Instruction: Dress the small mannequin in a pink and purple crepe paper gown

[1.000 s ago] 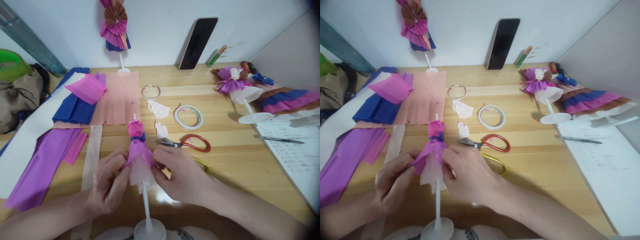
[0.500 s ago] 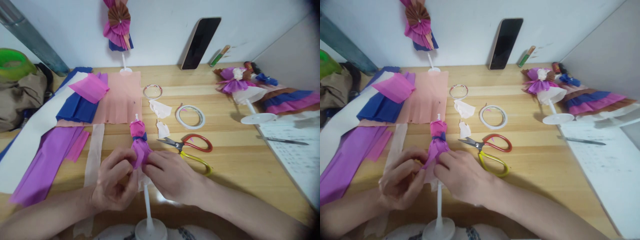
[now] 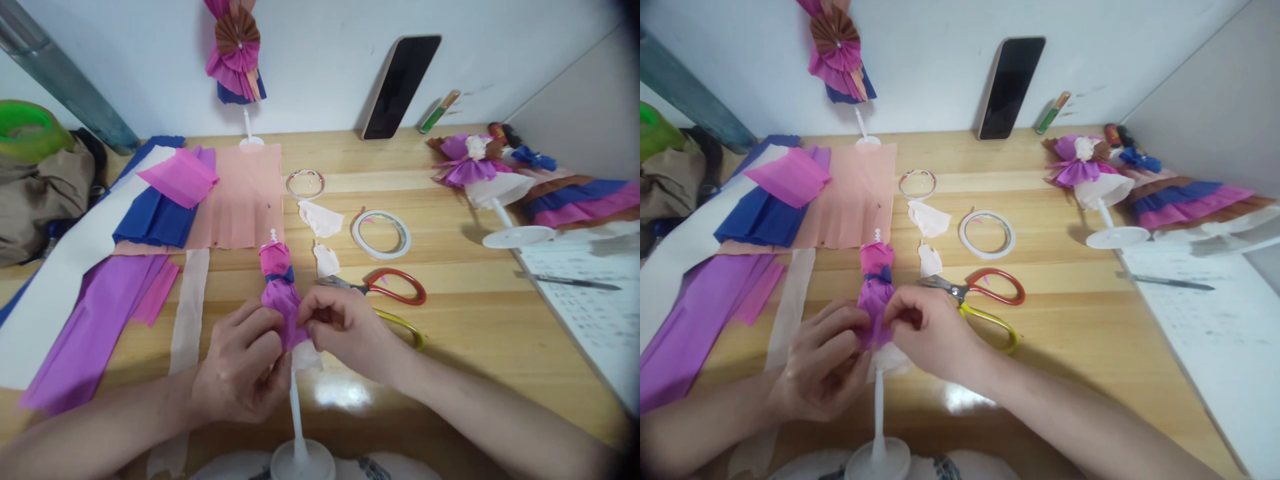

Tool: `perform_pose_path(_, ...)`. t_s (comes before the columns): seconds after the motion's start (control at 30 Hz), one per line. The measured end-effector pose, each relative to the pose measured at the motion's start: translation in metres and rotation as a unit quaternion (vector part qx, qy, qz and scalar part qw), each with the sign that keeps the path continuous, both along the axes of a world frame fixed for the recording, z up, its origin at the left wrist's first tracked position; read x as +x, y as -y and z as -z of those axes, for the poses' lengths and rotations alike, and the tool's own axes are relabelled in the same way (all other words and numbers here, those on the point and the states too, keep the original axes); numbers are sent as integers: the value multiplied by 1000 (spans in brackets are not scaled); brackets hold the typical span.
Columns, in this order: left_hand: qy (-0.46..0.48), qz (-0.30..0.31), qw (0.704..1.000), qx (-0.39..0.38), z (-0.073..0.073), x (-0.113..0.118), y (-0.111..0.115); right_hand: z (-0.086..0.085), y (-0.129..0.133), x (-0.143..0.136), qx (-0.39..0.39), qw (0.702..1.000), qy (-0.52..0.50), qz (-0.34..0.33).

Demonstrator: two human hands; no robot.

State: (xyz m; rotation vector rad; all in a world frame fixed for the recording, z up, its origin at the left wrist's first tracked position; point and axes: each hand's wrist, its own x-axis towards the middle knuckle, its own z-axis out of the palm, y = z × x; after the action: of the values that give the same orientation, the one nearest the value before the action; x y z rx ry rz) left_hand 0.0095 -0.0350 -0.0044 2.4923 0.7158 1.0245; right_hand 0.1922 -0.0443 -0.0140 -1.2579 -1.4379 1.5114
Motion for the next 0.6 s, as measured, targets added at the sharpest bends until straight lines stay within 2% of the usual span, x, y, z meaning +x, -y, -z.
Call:
perform_pose_path(0.1,-1,7,1000,-3,2,0,1,-3,-2,-3,-89,990,-104,32)
perform_pose_path(0.17,-1,10,1000,-6,3,0,1,-6,-3,-4,-88,988,-122,34)
perform_pose_path(0.27,5,16,1000,-9,4,1,1,-8,-4,-3,30,996,-87,18)
perform_pose_path(0.37,12,17,1000,-10,2,0,1,-7,-4,0,169,985,-19,-3)
perform_pose_path(0.53,20,17,999,-29,-2,-5,-1,1,-5,3,207,976,28,58)
perform_pose_path(0.6,14,1,1000,-17,-2,-6,-3,3,-5,3,250,965,46,59)
